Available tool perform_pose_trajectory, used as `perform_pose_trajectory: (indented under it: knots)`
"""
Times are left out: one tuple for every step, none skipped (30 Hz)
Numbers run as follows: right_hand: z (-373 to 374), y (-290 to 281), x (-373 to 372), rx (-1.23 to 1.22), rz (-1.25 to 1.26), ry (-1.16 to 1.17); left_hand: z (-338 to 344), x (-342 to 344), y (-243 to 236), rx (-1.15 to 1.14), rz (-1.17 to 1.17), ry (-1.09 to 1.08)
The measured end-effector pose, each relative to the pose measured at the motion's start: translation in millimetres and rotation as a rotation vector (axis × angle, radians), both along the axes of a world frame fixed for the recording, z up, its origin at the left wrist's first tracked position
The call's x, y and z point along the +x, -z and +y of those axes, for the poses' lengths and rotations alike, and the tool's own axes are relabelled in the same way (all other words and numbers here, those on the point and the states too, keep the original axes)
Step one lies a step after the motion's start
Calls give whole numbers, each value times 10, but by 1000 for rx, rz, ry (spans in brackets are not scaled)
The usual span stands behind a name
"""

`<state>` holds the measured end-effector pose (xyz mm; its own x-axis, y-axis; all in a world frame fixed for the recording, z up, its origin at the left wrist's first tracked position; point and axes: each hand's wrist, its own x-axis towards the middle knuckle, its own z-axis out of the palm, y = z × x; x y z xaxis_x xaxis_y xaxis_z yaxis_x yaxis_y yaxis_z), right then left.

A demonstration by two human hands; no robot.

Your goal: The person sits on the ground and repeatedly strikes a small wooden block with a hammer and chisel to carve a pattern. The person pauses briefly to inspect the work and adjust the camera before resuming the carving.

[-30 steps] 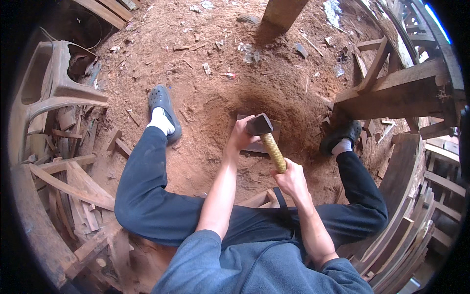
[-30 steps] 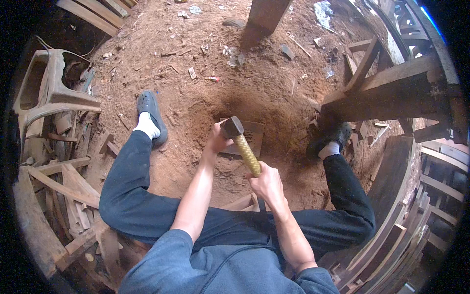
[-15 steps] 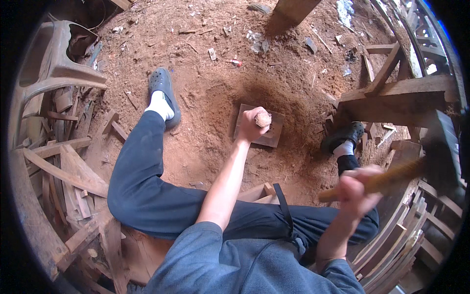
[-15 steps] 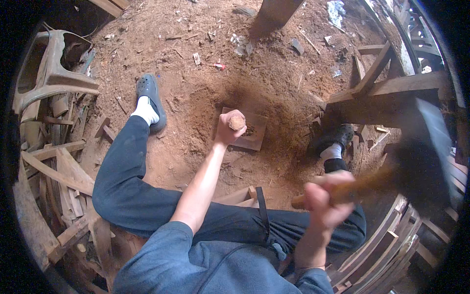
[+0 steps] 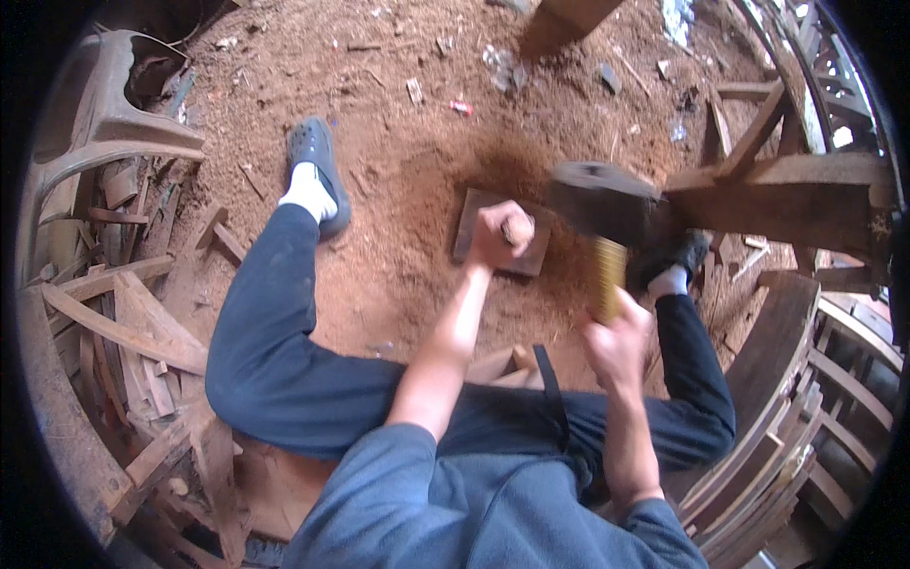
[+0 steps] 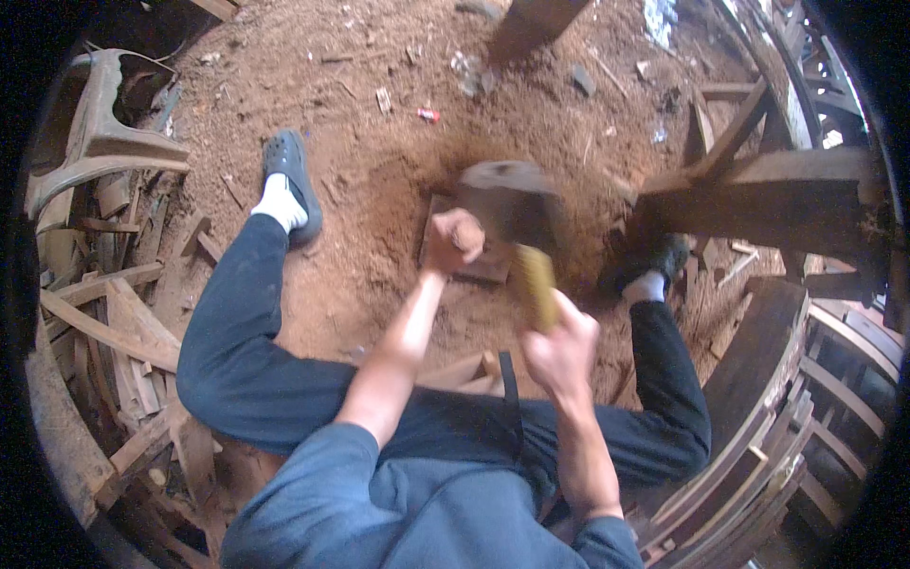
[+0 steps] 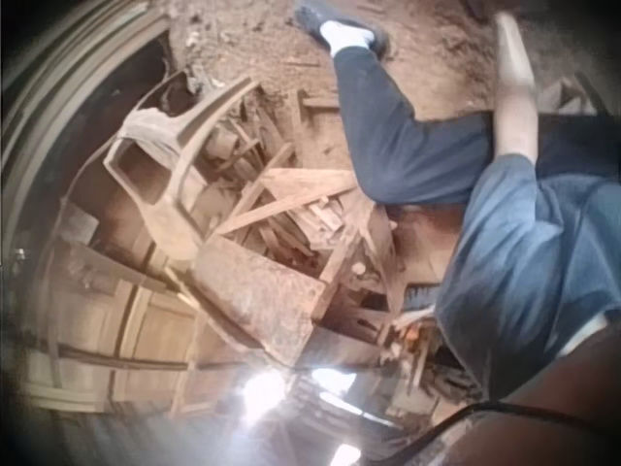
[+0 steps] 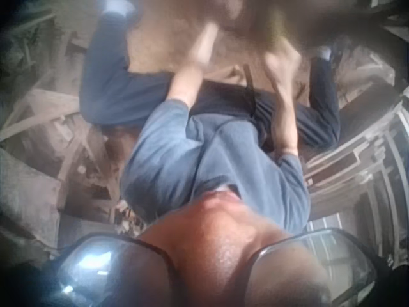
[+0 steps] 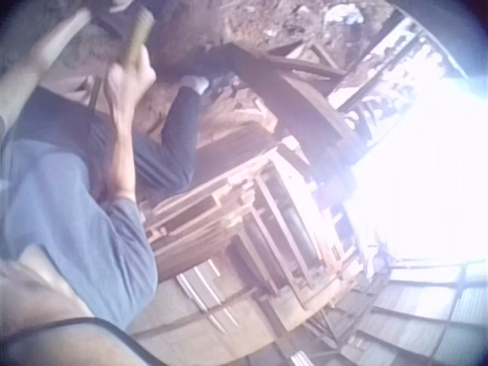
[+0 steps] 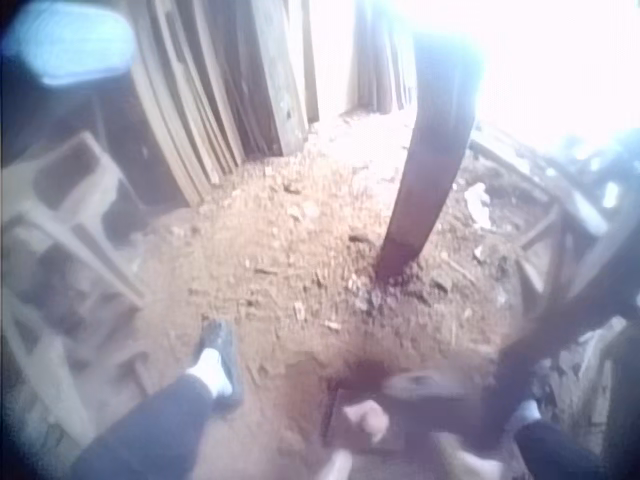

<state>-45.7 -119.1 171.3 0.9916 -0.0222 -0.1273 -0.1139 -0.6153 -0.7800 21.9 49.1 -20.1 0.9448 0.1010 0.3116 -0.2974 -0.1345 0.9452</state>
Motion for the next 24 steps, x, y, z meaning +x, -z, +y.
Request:
perform_pose_trajectory:
  knots:
    - [-101,-288,42,4,-69,-43,4,44,25,3,57,18]
    - [-178,-575,55,10,-54,46,-21,7,38,-24,115,44]
    - [-175,-786,13,163,-138,297,-34,-10,52,-39,118,16]
    - [-217,-950,68,258,-278,294,-32,11,67,-33,132,16]
    - [-179,-989,83,468,-390,214,-34,6,73,-48,159,15]
    - [-128,-963,84,680,-491,211,-35,21,79,-35,150,26]
    - [-61,-811,97,754,-519,171,-30,22,79,-28,139,22]
    - [89,-518,69,417,-415,205,-25,32,78,-25,124,15]
    - [199,-230,32,-31,-345,161,-17,31,73,-14,103,19]
    - [287,50,-10,-320,-273,101,-8,33,68,-5,71,12]
    - [315,278,-67,-360,217,48,-7,25,61,20,67,38]
    - [306,468,-54,-264,317,78,0,25,58,-8,54,30]
    - [213,495,-89,-146,182,88,-7,-5,49,-30,54,42]
    - [114,469,-90,-88,149,149,0,11,55,-67,25,-8]
    - [-55,288,-50,-164,-211,27,-36,-19,48,11,20,-29]
    - [-216,48,-27,-129,-219,112,-75,-32,57,-5,100,42]
    - [-327,-297,-12,-174,-221,211,-110,-59,50,38,115,15]
    - [-361,-570,10,38,-302,353,-144,-33,65,91,110,22]
    - [-439,-862,62,296,-417,280,-151,-38,84,68,59,23]
    - [-462,-1104,121,531,-486,327,-165,-33,100,57,93,-10]
    - [-439,-1227,178,727,-576,146,-173,-34,110,43,125,4]
    - [-363,-1276,182,934,-674,117,-172,-24,118,25,167,-6]
    - [-287,-1151,239,962,-734,10,-172,-25,121,27,152,14]
    - [-114,-870,169,585,-700,266,-155,-21,119,22,137,2]
